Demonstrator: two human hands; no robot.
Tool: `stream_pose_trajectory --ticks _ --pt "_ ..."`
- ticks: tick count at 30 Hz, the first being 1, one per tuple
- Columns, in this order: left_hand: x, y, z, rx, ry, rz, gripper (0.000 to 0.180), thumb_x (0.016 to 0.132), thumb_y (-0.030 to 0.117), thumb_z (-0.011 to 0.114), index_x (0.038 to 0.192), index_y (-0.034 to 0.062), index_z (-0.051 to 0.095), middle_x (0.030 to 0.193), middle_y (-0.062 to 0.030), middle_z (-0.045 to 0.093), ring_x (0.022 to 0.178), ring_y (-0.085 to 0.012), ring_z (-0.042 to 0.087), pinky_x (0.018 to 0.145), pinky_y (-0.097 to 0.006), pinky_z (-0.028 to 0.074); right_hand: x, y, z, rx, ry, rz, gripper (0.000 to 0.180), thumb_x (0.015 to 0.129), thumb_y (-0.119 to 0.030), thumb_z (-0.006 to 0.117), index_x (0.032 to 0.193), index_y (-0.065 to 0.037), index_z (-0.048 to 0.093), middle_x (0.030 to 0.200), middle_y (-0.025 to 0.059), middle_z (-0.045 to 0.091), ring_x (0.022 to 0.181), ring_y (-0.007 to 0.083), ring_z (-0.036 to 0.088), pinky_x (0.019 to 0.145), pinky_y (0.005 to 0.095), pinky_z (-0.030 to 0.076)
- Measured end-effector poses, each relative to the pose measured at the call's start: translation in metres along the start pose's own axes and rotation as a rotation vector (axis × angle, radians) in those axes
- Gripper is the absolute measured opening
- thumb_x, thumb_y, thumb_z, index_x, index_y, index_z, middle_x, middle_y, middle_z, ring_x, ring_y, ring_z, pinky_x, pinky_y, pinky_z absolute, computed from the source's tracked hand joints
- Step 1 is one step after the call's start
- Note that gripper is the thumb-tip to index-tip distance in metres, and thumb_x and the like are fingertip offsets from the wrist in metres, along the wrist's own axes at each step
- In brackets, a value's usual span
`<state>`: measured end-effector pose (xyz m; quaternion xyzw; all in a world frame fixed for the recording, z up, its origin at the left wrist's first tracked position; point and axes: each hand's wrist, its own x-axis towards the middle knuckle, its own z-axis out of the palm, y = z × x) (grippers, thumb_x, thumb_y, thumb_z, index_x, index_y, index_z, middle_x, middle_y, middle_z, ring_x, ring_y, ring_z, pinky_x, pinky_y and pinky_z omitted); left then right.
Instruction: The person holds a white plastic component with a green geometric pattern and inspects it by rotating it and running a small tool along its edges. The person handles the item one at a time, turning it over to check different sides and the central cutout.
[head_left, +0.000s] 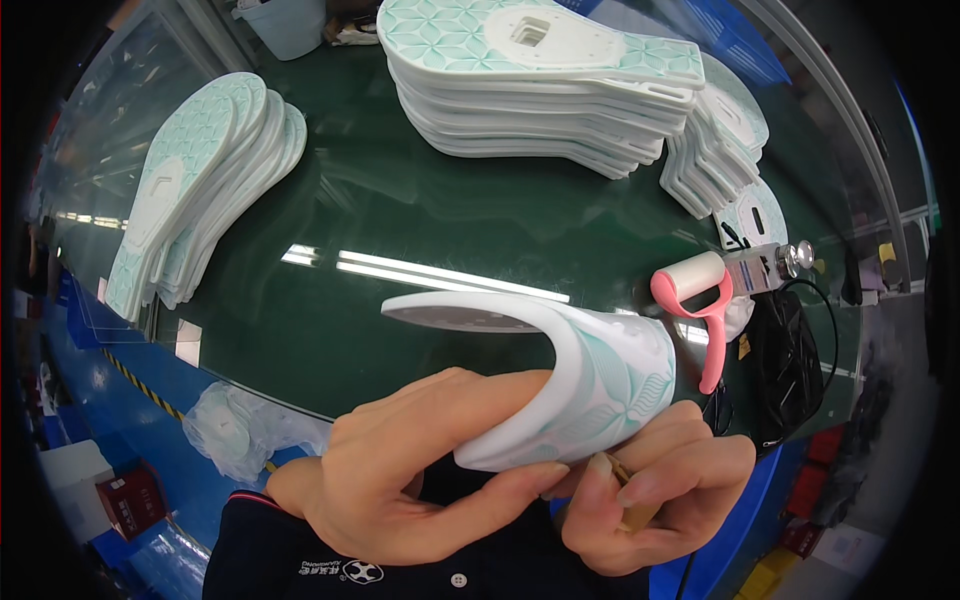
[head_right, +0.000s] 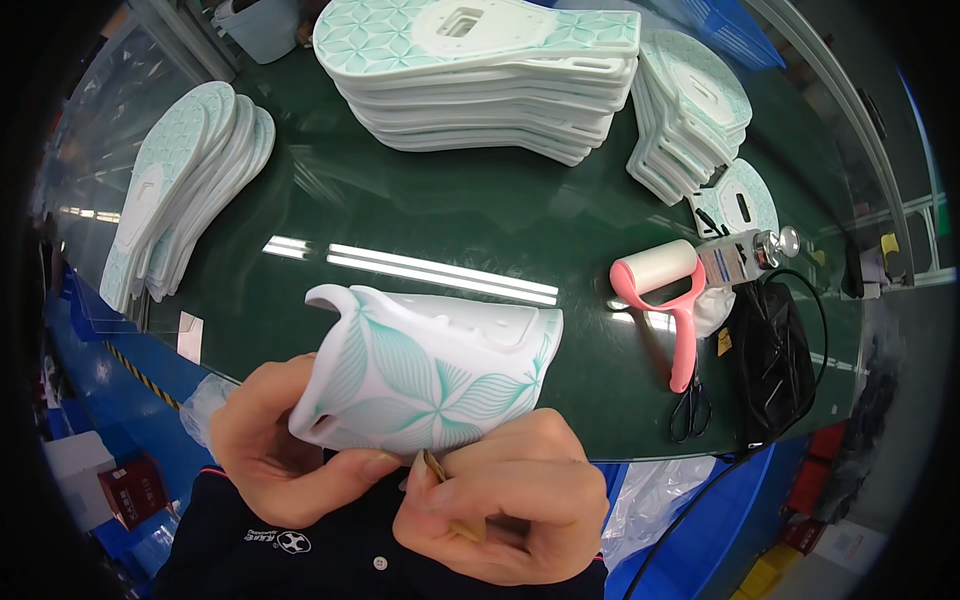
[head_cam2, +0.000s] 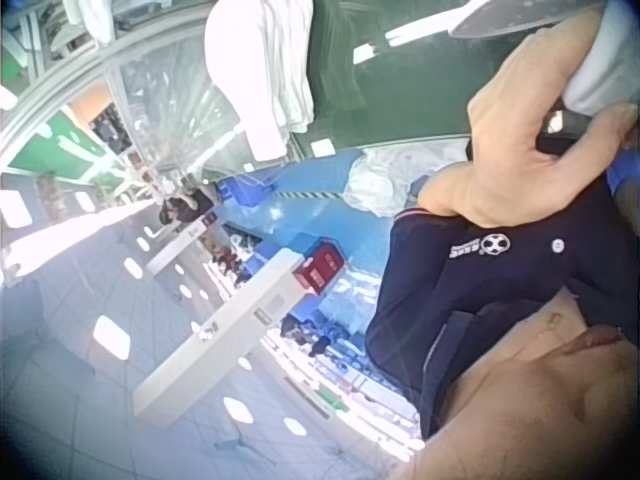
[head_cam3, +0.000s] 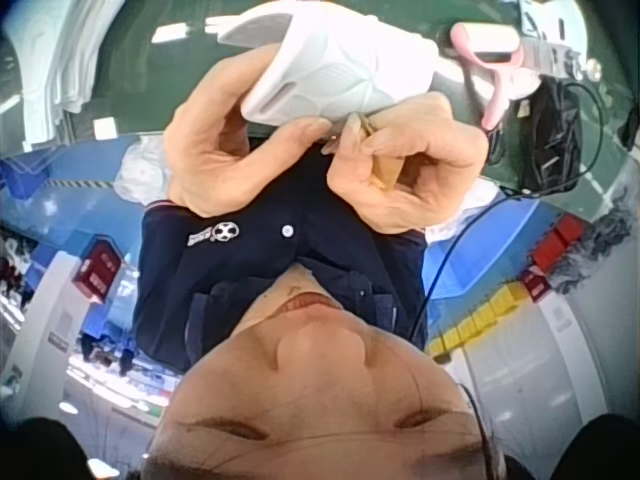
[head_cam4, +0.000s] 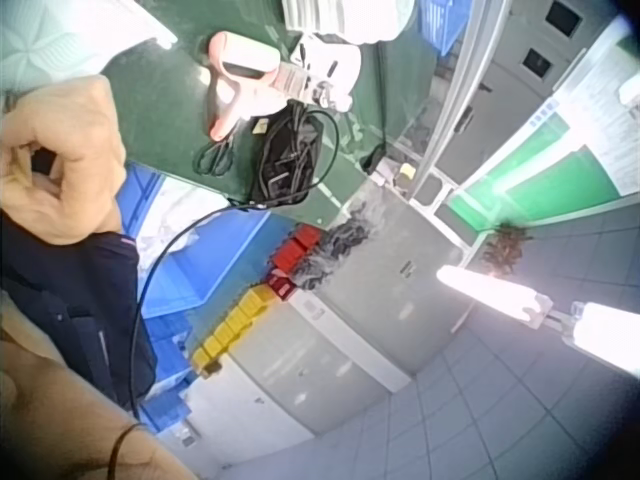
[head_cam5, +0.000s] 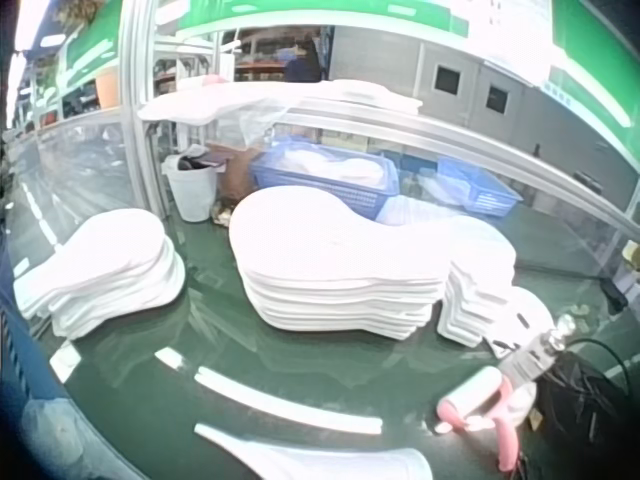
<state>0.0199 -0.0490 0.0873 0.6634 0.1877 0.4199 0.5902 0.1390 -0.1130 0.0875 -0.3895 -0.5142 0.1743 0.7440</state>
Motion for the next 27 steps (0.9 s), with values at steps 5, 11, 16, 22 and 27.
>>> stream_pose_trajectory --ticks 5,11,16,22,27 --pt "0.0 -0.001 0.0 -0.015 0.007 -0.008 0.038 0.058 -0.004 0.063 0.094 -0.0077 0.051 0.075 -0.0142 0.056 0.062 -0.0172 0.055 0.054 -0.022 0.042 -0.003 0.003 0.003 0.019 0.046 0.003 0.025 0.054 0.019 0.054 0.074 0.005 0.045 0.038 0.0035 0.038 0.029 0.0095 0.034 0.032 0.0188 0.024" --pt "0.0 -0.001 0.001 -0.008 -0.002 -0.001 0.037 0.058 -0.004 0.063 0.093 -0.0078 0.051 0.075 -0.0143 0.056 0.063 -0.0174 0.055 0.054 -0.022 0.042 -0.001 -0.001 -0.002 -0.004 -0.002 0.038 0.025 0.055 0.018 0.054 0.073 0.004 0.046 0.038 0.0027 0.038 0.029 0.0082 0.035 0.033 0.0178 0.025" --pt "0.0 0.0 0.001 0.007 -0.009 -0.026 0.038 0.058 -0.004 0.063 0.094 -0.0078 0.051 0.076 -0.0146 0.056 0.064 -0.0175 0.056 0.055 -0.022 0.042 -0.001 -0.001 -0.003 -0.017 0.02 0.046 0.024 0.056 0.017 0.053 0.073 0.003 0.045 0.038 0.003 0.039 0.03 0.0079 0.036 0.034 0.0194 0.034" --pt "0.001 -0.001 -0.002 -0.154 -0.077 -0.081 0.042 0.066 -0.006 0.058 0.105 -0.0082 0.042 0.094 -0.0145 0.052 0.082 -0.0158 0.054 0.07 -0.023 0.043 -0.006 -0.007 -0.006 0.048 0.245 0.08 0.023 0.058 0.012 0.052 0.073 0.0 0.04 0.046 0.0059 0.041 0.032 0.0108 0.041 0.035 0.0256 0.044" --pt "-0.001 -0.002 -0.007 -0.346 -0.134 -0.149 0.046 0.07 -0.008 0.053 0.111 -0.0084 0.033 0.103 -0.0152 0.047 0.092 -0.0165 0.049 0.079 -0.025 0.041 -0.016 0.001 -0.037 -0.581 0.596 0.278 0.012 0.068 0.002 0.047 0.076 -0.001 0.039 0.058 0.0056 0.038 0.042 0.0095 0.04 0.035 0.0186 0.036"
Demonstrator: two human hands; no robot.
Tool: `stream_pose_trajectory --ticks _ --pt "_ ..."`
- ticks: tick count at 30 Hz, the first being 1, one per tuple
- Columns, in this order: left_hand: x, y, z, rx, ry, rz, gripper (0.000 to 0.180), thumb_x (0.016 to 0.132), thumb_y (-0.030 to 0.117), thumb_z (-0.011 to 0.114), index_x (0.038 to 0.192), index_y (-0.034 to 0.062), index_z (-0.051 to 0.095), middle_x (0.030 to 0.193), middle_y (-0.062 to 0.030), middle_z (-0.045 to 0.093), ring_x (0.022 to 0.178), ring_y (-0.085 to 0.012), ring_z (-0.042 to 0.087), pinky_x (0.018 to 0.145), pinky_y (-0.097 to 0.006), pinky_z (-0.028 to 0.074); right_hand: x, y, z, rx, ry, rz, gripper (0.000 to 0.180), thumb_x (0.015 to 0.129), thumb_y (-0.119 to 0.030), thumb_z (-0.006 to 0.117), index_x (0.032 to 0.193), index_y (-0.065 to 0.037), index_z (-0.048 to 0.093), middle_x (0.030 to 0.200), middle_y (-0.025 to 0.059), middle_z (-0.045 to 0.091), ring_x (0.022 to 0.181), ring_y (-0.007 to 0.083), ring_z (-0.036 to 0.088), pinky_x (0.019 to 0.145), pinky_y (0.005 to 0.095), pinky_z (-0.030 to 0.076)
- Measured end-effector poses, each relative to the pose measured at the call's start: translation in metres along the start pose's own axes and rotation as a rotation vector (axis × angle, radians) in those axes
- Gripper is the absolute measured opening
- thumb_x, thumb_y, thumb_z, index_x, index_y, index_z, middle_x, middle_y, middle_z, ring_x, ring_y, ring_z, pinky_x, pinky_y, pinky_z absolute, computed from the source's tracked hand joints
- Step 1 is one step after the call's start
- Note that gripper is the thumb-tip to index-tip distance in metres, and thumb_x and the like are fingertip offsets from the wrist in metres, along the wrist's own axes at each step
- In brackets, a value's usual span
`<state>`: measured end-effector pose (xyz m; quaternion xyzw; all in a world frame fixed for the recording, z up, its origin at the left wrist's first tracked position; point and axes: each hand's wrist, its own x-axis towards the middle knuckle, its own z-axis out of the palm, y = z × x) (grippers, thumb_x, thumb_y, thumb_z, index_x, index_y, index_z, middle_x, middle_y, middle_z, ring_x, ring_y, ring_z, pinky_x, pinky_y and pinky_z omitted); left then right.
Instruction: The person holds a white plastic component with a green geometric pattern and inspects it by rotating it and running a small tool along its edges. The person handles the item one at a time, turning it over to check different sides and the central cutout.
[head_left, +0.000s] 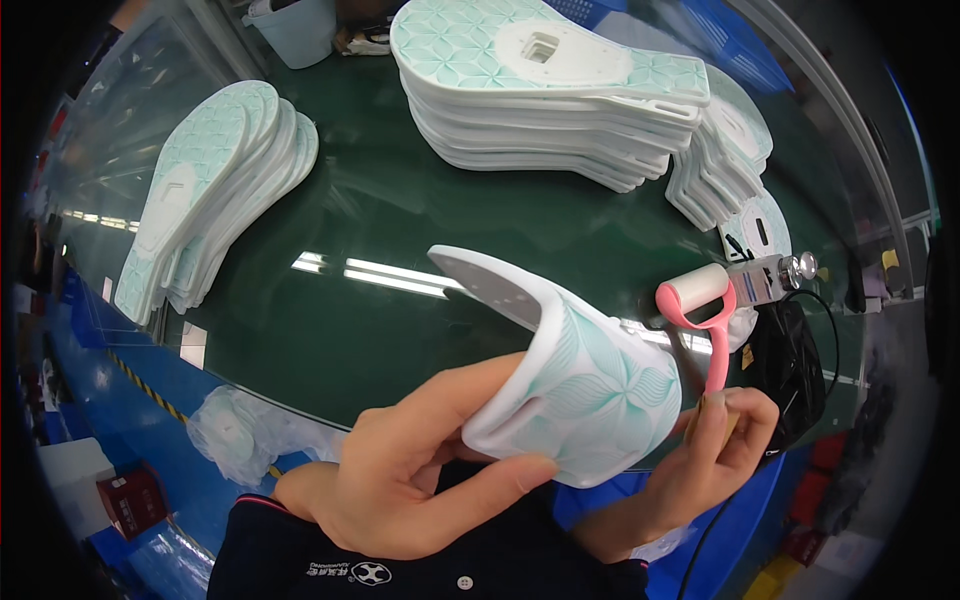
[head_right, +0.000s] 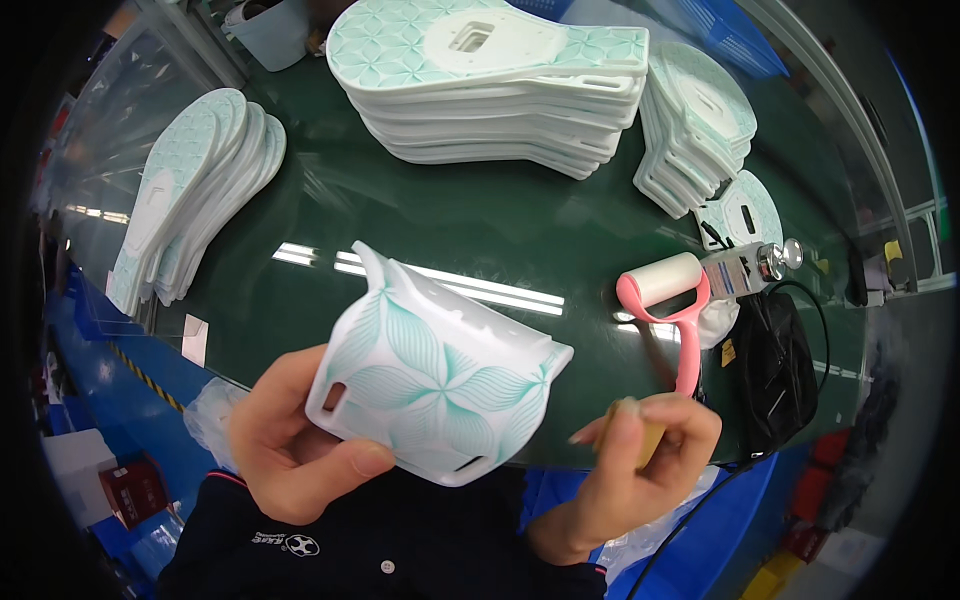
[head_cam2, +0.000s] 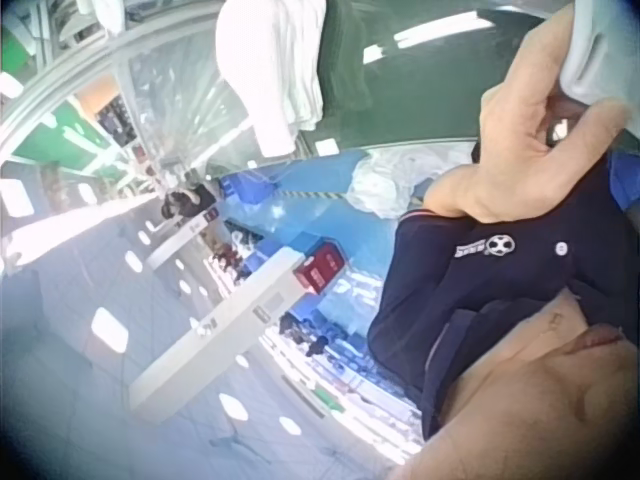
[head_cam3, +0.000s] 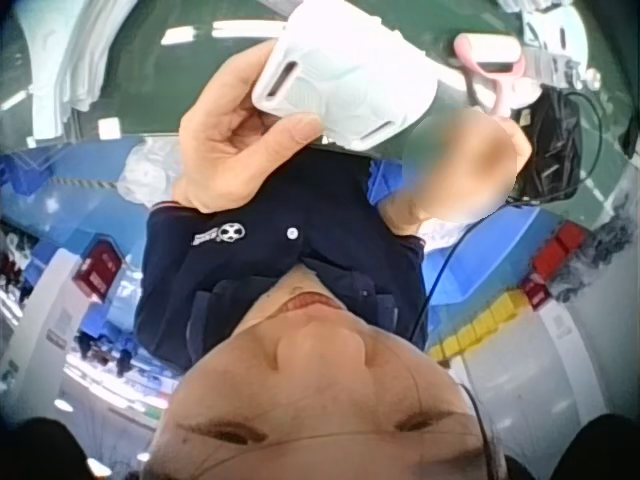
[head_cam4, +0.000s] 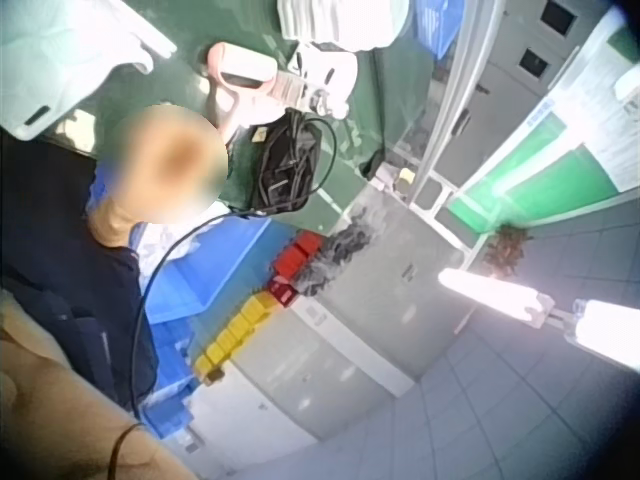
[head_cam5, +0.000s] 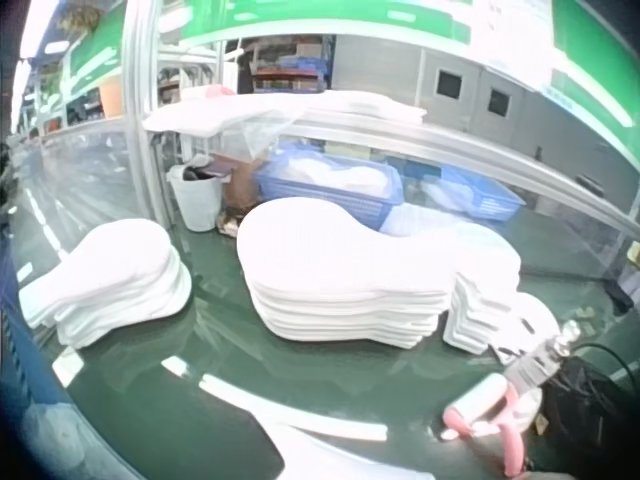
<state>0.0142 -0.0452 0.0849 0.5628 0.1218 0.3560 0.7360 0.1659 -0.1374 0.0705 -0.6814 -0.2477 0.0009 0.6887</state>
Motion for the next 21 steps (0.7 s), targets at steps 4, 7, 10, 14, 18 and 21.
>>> stream_pose_trajectory --ticks 4,7,10,14,18,21 --pt "0.0 0.004 0.003 -0.004 -0.033 -0.017 0.046 0.07 -0.009 0.052 0.111 -0.0087 0.031 0.104 -0.0165 0.046 0.093 -0.0171 0.048 0.08 -0.026 0.041 0.017 0.058 -0.027 -0.407 0.032 -0.014 0.011 0.075 -0.007 0.05 0.083 0.0 0.048 0.072 0.0053 0.046 0.058 0.0094 0.044 0.049 0.0186 0.037" --pt "0.002 -0.001 0.004 -0.061 -0.017 -0.013 0.049 0.069 -0.01 0.053 0.112 -0.0084 0.029 0.103 -0.0169 0.047 0.094 -0.0173 0.048 0.08 -0.026 0.04 0.021 0.074 -0.033 -0.681 0.054 -0.144 0.014 0.078 -0.012 0.048 0.084 0.001 0.049 0.075 0.0041 0.048 0.064 0.0086 0.044 0.055 0.0186 0.036" --pt "0.002 -0.003 0.002 -0.064 -0.032 0.039 0.053 0.067 -0.012 0.054 0.112 -0.0088 0.026 0.102 -0.019 0.048 0.094 -0.0187 0.048 0.08 -0.027 0.04 0.006 0.05 -0.023 -0.188 -0.075 0.106 0.016 0.08 -0.014 0.045 0.082 0.002 0.049 0.073 0.0051 0.05 0.063 0.0082 0.044 0.056 0.0181 0.035" --pt "0.004 -0.002 0.0 -0.021 -0.026 0.113 0.057 0.063 -0.016 0.055 0.11 -0.01 0.023 0.093 -0.0224 0.052 0.093 -0.022 0.049 0.08 -0.028 0.039 -0.021 0.006 -0.01 0.391 -0.511 0.207 0.032 0.076 -0.026 0.051 0.079 0.006 0.048 0.068 0.0129 0.053 0.057 0.0147 0.05 0.053 0.0218 0.039" --pt "0.001 0.001 0.005 -0.076 0.043 0.07 0.058 0.062 -0.016 0.055 0.109 -0.0095 0.023 0.091 -0.0219 0.053 0.092 -0.0222 0.05 0.079 -0.029 0.039 -0.031 0.0 -0.007 0.574 -0.616 0.187 0.034 0.058 -0.006 0.068 0.084 0.004 0.05 0.073 0.0106 0.056 0.058 0.0141 0.053 0.053 0.0227 0.04" --pt "0.003 -0.001 0.004 -0.039 0.036 0.089 0.057 0.062 -0.016 0.055 0.108 -0.0091 0.023 0.091 -0.0221 0.053 0.091 -0.0223 0.051 0.078 -0.028 0.04 -0.015 0.001 -0.003 0.448 -0.737 -0.024 0.034 0.054 -0.001 0.07 0.083 0.003 0.052 0.073 0.0094 0.056 0.057 0.0139 0.053 0.052 0.0228 0.039"
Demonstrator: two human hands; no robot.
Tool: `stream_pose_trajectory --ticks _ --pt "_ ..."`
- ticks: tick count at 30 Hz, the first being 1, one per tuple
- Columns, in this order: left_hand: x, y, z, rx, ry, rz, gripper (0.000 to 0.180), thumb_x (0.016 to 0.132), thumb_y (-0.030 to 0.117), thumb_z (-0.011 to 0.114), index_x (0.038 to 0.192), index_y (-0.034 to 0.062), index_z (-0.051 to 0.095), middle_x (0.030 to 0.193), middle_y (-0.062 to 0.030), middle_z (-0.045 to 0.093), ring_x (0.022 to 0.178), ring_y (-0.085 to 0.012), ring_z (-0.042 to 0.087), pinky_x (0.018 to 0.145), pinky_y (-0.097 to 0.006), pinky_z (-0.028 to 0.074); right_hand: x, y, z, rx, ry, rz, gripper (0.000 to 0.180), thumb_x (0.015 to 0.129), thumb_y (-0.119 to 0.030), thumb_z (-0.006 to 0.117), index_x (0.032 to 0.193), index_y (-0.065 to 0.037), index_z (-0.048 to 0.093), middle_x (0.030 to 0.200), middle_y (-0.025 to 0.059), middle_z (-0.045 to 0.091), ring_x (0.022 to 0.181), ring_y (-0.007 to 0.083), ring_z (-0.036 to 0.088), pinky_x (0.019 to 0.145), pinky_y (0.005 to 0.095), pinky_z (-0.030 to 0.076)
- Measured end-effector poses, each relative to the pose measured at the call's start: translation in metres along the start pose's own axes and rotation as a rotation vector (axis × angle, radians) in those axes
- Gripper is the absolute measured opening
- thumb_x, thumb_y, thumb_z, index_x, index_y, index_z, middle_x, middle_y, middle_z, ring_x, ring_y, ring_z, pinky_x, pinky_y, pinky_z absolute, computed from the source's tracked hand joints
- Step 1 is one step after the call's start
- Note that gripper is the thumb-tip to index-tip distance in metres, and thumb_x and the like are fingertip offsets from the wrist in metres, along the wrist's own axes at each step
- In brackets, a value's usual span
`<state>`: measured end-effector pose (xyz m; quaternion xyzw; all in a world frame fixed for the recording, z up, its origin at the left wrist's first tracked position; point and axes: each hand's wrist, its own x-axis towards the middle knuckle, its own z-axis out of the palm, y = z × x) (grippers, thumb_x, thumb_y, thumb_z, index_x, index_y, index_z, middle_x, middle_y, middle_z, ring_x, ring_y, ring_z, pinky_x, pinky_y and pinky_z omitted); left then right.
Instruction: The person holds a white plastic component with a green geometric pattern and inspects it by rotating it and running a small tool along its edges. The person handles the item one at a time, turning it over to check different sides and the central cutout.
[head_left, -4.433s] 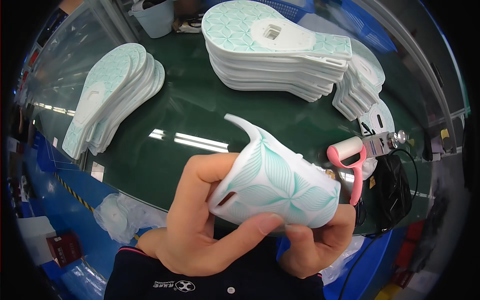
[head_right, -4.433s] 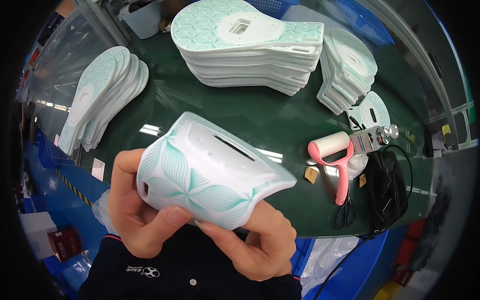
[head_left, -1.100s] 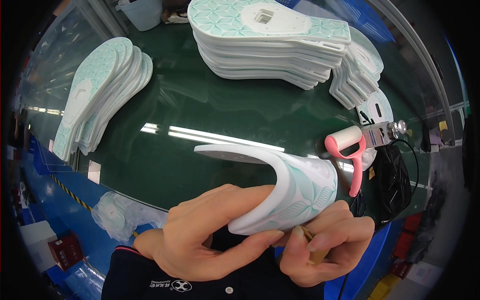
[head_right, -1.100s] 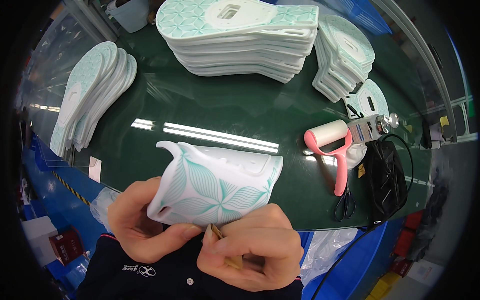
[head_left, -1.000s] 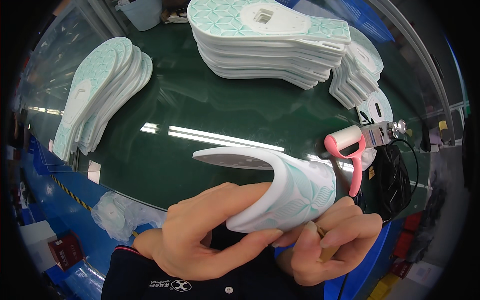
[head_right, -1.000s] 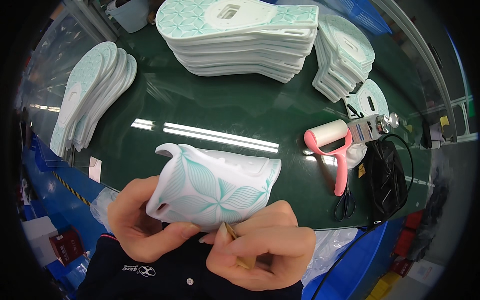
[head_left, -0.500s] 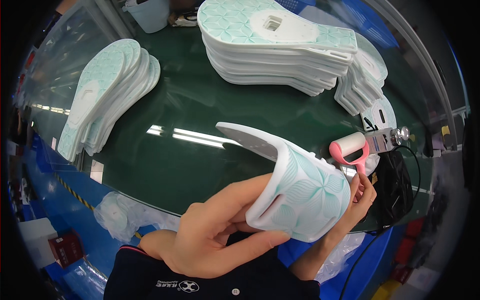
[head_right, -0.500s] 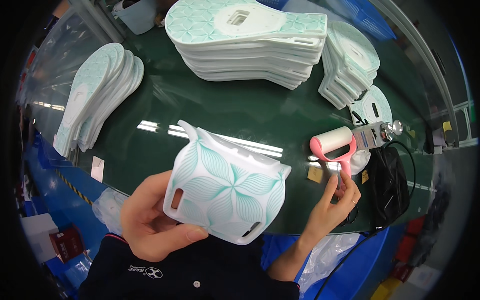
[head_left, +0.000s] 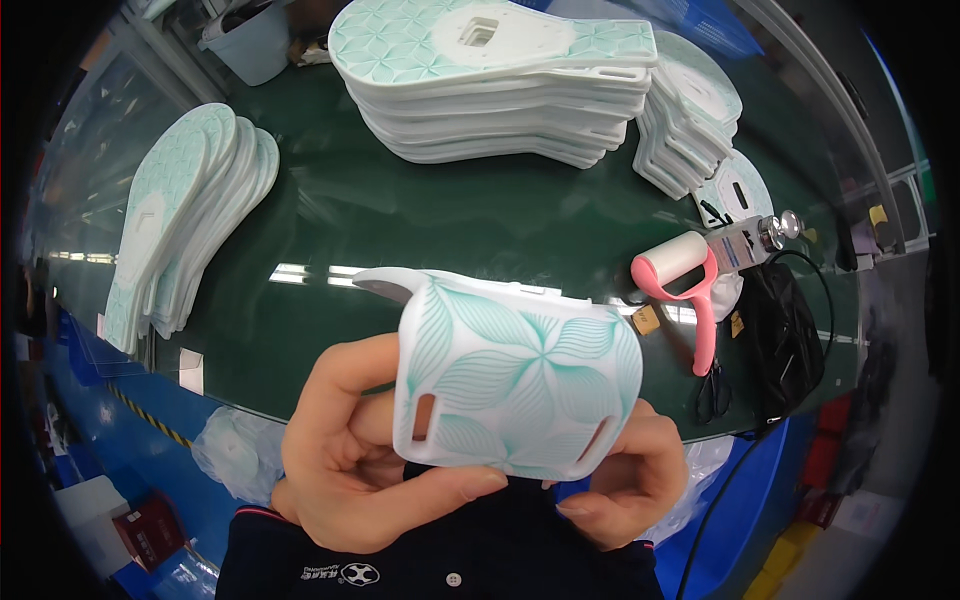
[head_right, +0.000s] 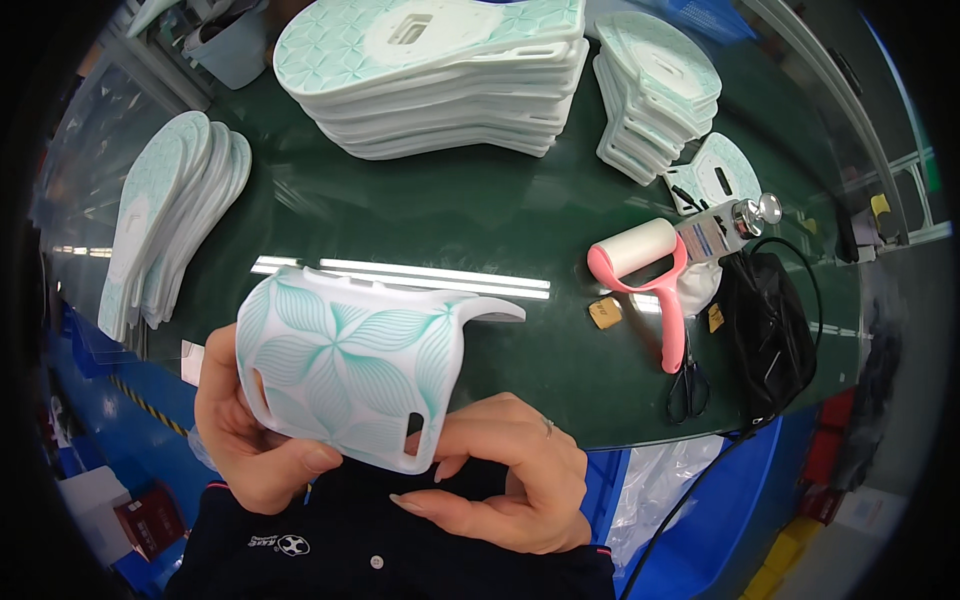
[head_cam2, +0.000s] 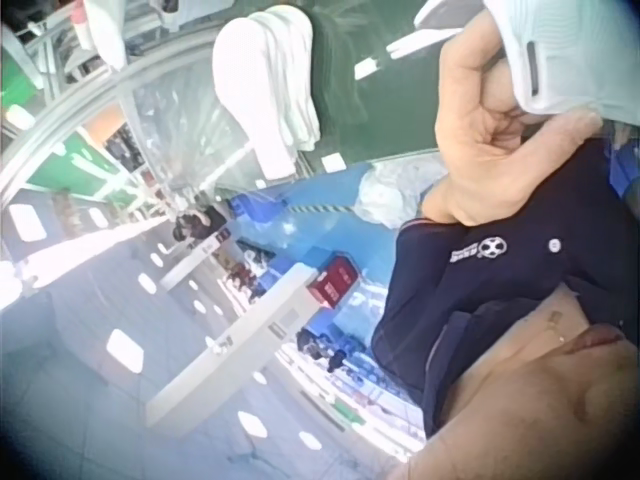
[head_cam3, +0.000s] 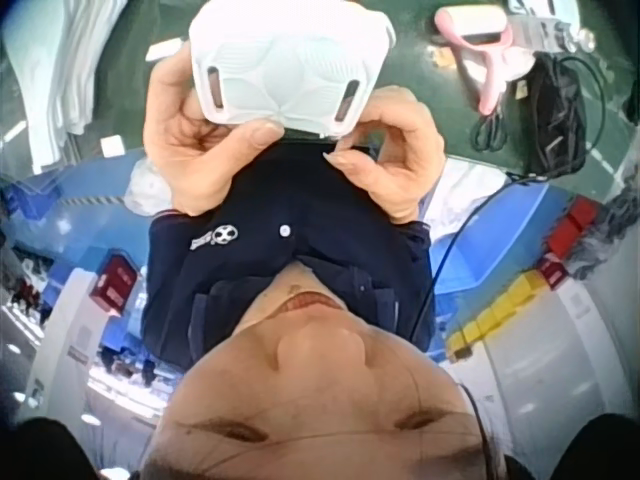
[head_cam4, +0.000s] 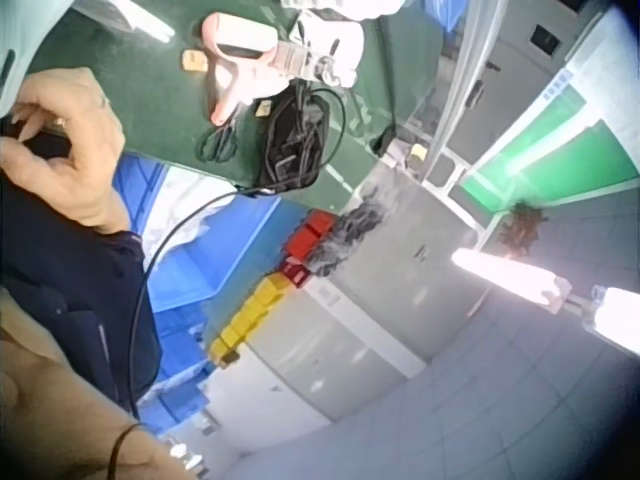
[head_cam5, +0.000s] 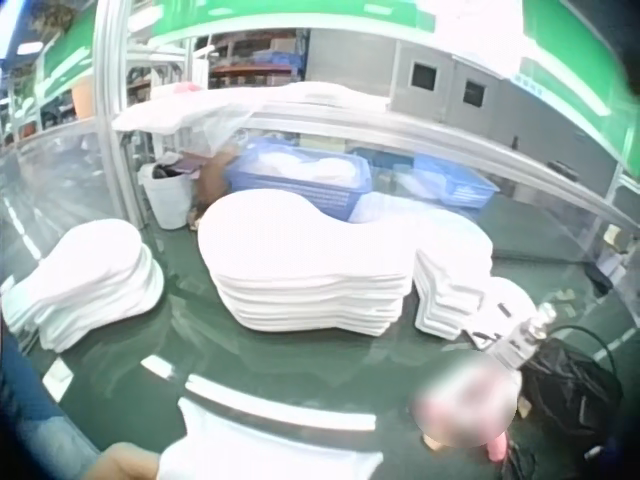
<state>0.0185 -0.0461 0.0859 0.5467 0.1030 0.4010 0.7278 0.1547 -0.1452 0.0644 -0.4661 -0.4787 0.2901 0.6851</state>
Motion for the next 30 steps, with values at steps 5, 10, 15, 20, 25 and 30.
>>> stream_pose_trajectory --ticks 5,10,15,20,25,30 --pt "-0.001 -0.001 -0.002 0.01 -0.036 0.044 0.053 0.062 -0.016 0.055 0.106 -0.0085 0.025 0.09 -0.0219 0.053 0.089 -0.0227 0.052 0.077 -0.028 0.041 0.0 -0.003 0.008 0.003 0.103 0.036 0.026 0.055 0.002 0.068 0.077 0.001 0.054 0.072 0.0085 0.057 0.057 0.0145 0.053 0.055 0.0242 0.04" --pt "-0.005 0.003 0.0 0.093 -0.047 0.041 0.054 0.063 -0.015 0.056 0.106 -0.0082 0.025 0.093 -0.0214 0.052 0.089 -0.0215 0.052 0.078 -0.028 0.04 -0.012 -0.007 0.007 0.047 0.159 0.187 0.028 0.054 0.003 0.067 0.078 0.002 0.053 0.071 0.0091 0.057 0.064 0.0172 0.054 0.061 0.0267 0.04" --pt "0.0 0.001 0.001 0.251 -0.063 0.134 0.053 0.056 -0.012 0.064 0.098 -0.0084 0.031 0.077 -0.0167 0.055 0.076 -0.0178 0.056 0.068 -0.025 0.043 -0.008 -0.001 0.01 0.23 0.22 0.165 0.045 0.064 -0.028 0.065 0.089 0.006 0.049 0.086 0.0134 0.055 0.079 0.0201 0.054 0.073 0.0281 0.039" --pt "-0.005 0.003 0.005 0.372 -0.015 0.069 0.05 0.053 -0.012 0.066 0.092 -0.0096 0.035 0.071 -0.0162 0.058 0.069 -0.0159 0.058 0.063 -0.023 0.045 0.01 0.018 0.005 0.699 0.123 0.586 0.073 0.073 -0.055 0.035 0.113 0.006 0.027 0.113 0.0201 0.032 0.103 0.028 0.035 0.085 0.0345 0.03" --pt "-0.035 -0.007 0.005 0.387 -0.169 -0.17 0.039 0.062 0.005 0.067 0.094 -0.002 0.046 0.069 -0.0057 0.059 0.061 -0.0101 0.058 0.053 -0.017 0.043 0.045 0.015 -0.002 1.034 0.079 0.447 0.073 0.077 -0.052 0.026 0.121 0.004 0.012 0.124 0.0234 0.014 0.114 0.0338 0.019 0.092 0.0392 0.022" --pt "-0.028 -0.014 -0.004 0.474 -0.355 -0.185 0.065 0.063 0.014 0.067 0.112 -0.003 0.027 0.09 -0.0152 0.054 0.086 -0.0203 0.053 0.072 -0.024 0.041 0.054 -0.004 -0.003 1.094 0.053 0.236 0.061 0.08 -0.035 0.03 0.123 0.002 0.008 0.127 0.0247 0.004 0.117 0.0403 0.006 0.093 0.0452 0.018"
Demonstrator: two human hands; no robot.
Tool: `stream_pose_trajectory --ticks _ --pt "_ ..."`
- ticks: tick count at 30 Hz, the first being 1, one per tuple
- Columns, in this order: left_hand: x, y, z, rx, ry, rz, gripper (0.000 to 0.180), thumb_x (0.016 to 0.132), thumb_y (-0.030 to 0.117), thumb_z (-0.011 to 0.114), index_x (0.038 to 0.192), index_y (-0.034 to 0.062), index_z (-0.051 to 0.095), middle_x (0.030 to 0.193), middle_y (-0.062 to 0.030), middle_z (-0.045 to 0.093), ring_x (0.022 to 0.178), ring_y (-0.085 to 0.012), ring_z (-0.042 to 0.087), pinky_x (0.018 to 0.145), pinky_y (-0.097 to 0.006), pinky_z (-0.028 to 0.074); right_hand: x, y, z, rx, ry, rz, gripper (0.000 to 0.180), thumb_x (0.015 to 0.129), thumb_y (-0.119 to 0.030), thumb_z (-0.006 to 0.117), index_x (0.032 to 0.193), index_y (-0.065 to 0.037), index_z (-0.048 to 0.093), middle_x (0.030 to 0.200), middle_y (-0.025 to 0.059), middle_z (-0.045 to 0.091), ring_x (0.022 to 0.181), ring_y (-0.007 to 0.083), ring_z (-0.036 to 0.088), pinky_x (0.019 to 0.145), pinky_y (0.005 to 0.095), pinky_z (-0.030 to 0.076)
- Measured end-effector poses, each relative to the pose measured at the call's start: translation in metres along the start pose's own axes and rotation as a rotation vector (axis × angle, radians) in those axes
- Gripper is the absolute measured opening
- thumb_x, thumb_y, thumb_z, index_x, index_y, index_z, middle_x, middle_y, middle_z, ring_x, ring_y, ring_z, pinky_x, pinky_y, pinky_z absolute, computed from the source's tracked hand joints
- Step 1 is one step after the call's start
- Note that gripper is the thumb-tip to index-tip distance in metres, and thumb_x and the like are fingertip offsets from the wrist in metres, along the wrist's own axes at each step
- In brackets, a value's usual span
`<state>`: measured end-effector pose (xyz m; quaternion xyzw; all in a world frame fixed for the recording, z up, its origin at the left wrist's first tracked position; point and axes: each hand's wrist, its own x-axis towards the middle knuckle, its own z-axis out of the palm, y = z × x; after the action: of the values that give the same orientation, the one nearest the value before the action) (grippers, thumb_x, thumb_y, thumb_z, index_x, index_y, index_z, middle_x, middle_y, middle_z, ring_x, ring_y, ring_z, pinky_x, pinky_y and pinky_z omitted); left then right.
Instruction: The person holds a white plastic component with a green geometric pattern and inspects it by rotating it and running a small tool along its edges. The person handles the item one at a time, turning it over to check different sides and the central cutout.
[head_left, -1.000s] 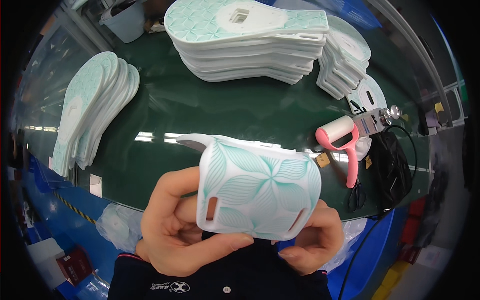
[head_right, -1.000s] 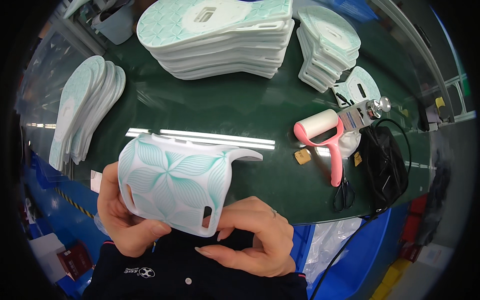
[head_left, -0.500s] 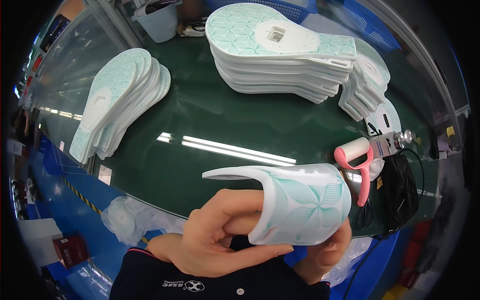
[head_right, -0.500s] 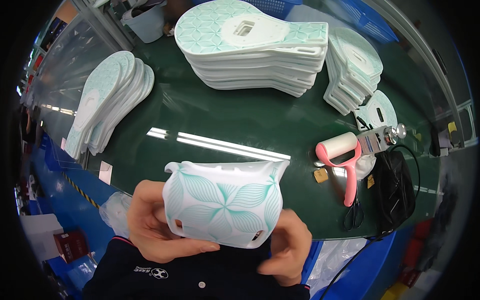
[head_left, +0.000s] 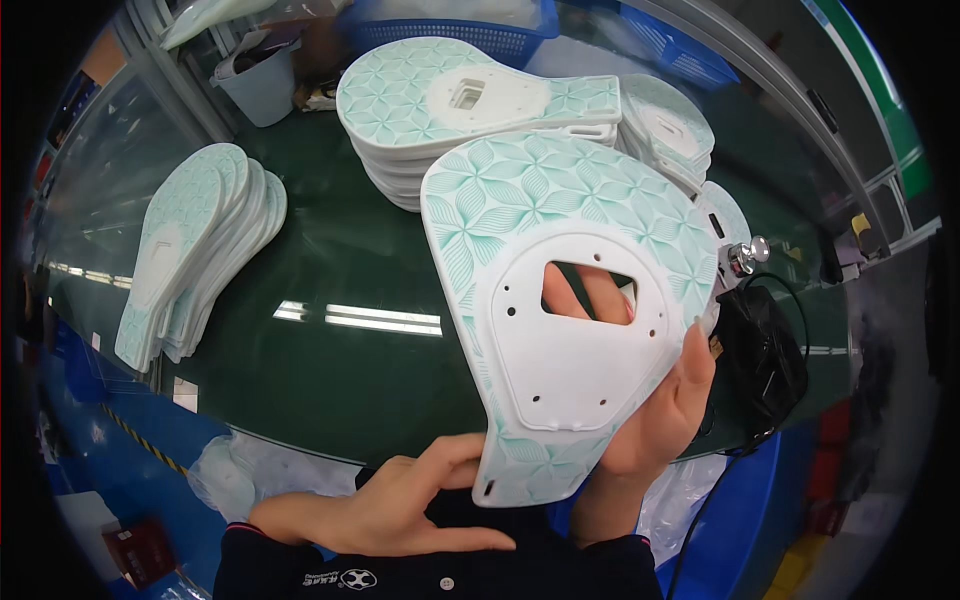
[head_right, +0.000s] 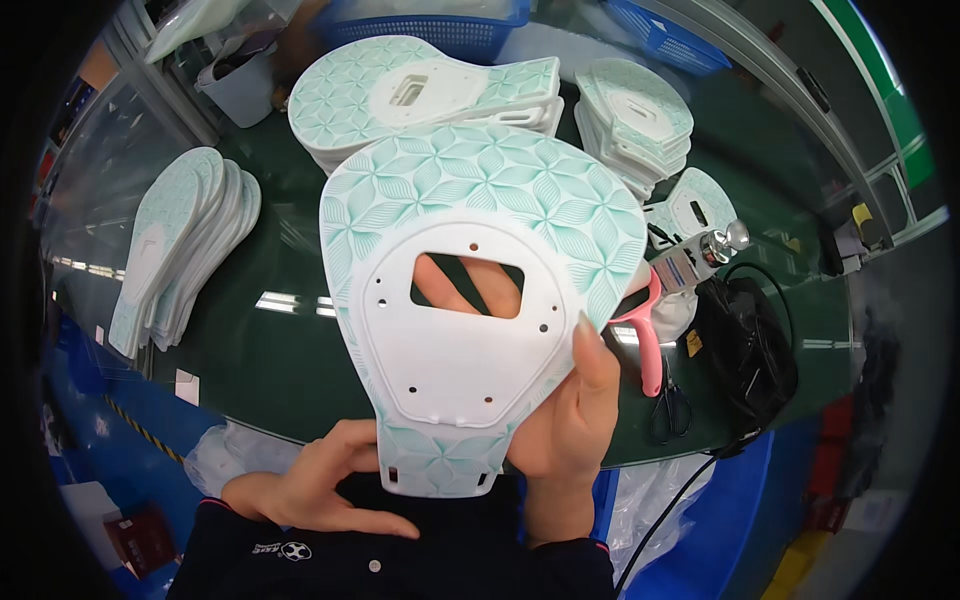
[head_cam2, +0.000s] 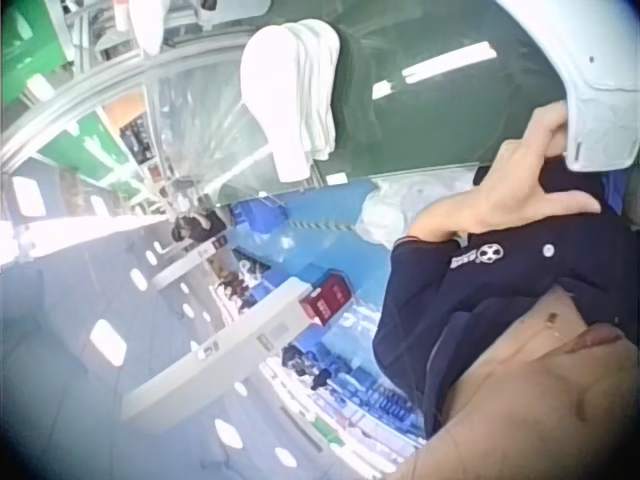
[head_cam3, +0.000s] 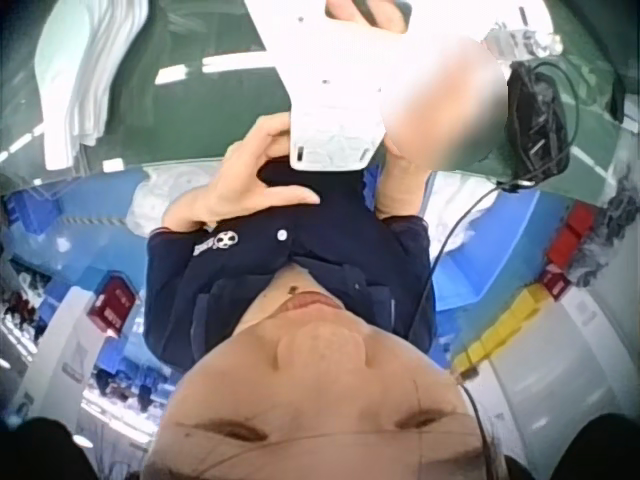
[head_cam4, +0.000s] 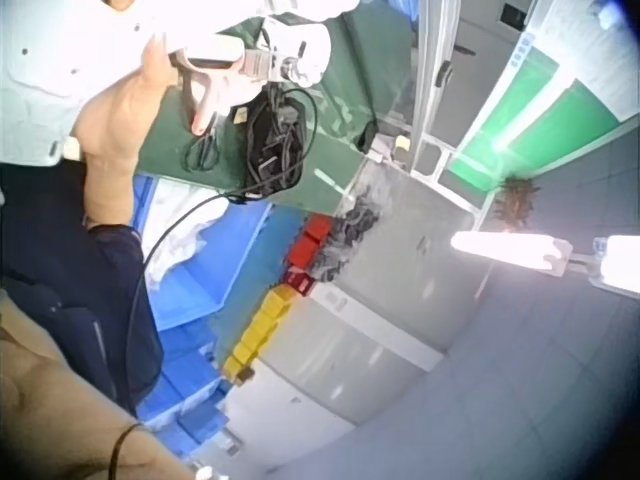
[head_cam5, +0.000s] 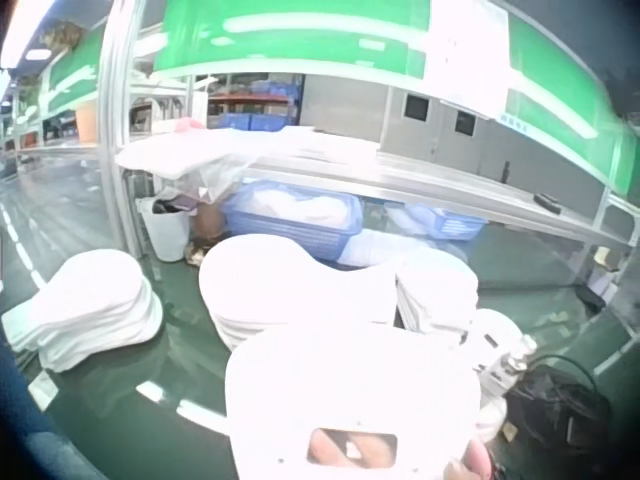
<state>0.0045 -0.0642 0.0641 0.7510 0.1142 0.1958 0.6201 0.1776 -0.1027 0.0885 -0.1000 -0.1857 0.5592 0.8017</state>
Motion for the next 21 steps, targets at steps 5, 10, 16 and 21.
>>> stream_pose_trajectory --ticks 5,10,16,21 --pt "0.024 0.006 -0.022 -0.283 0.134 -0.002 0.085 0.067 0.018 0.064 0.122 -0.0024 0.002 0.117 -0.0207 0.034 0.108 -0.0267 0.036 0.09 -0.034 0.026 -0.009 0.002 0.011 -0.116 0.031 0.028 0.064 0.067 -0.009 0.043 0.12 0.007 0.01 0.122 0.0268 0.02 0.11 0.0433 0.026 0.088 0.0488 0.027" --pt "0.032 0.022 -0.034 -0.407 0.343 0.076 0.073 0.067 -0.004 0.058 0.121 -0.0028 0.01 0.106 -0.02 0.045 0.098 -0.0223 0.046 0.082 -0.032 0.038 -0.025 0.002 -0.002 -0.167 0.024 0.108 0.057 0.066 -0.003 0.044 0.116 0.009 0.021 0.114 0.0281 0.031 0.103 0.0453 0.033 0.085 0.05 0.03" --pt "0.018 0.022 -0.029 -0.302 0.42 0.148 0.058 0.065 -0.01 0.056 0.113 -0.0051 0.025 0.097 -0.0192 0.05 0.089 -0.0226 0.052 0.076 -0.03 0.044 -0.055 0.007 -0.038 -0.211 0.078 0.044 0.051 0.061 0.008 0.046 0.111 0.008 0.034 0.103 0.0226 0.046 0.096 0.034 0.045 0.083 0.043 0.035" --pt "0.011 0.017 -0.027 -0.307 0.466 0.193 0.053 0.062 -0.011 0.059 0.108 -0.0067 0.033 0.094 -0.0189 0.051 0.087 -0.0226 0.052 0.076 -0.031 0.043 -0.054 0.018 -0.022 -0.229 0.207 -0.097 0.051 0.054 0.013 0.046 0.104 0.008 0.04 0.093 0.0216 0.051 0.086 0.0318 0.051 0.077 0.0413 0.04"
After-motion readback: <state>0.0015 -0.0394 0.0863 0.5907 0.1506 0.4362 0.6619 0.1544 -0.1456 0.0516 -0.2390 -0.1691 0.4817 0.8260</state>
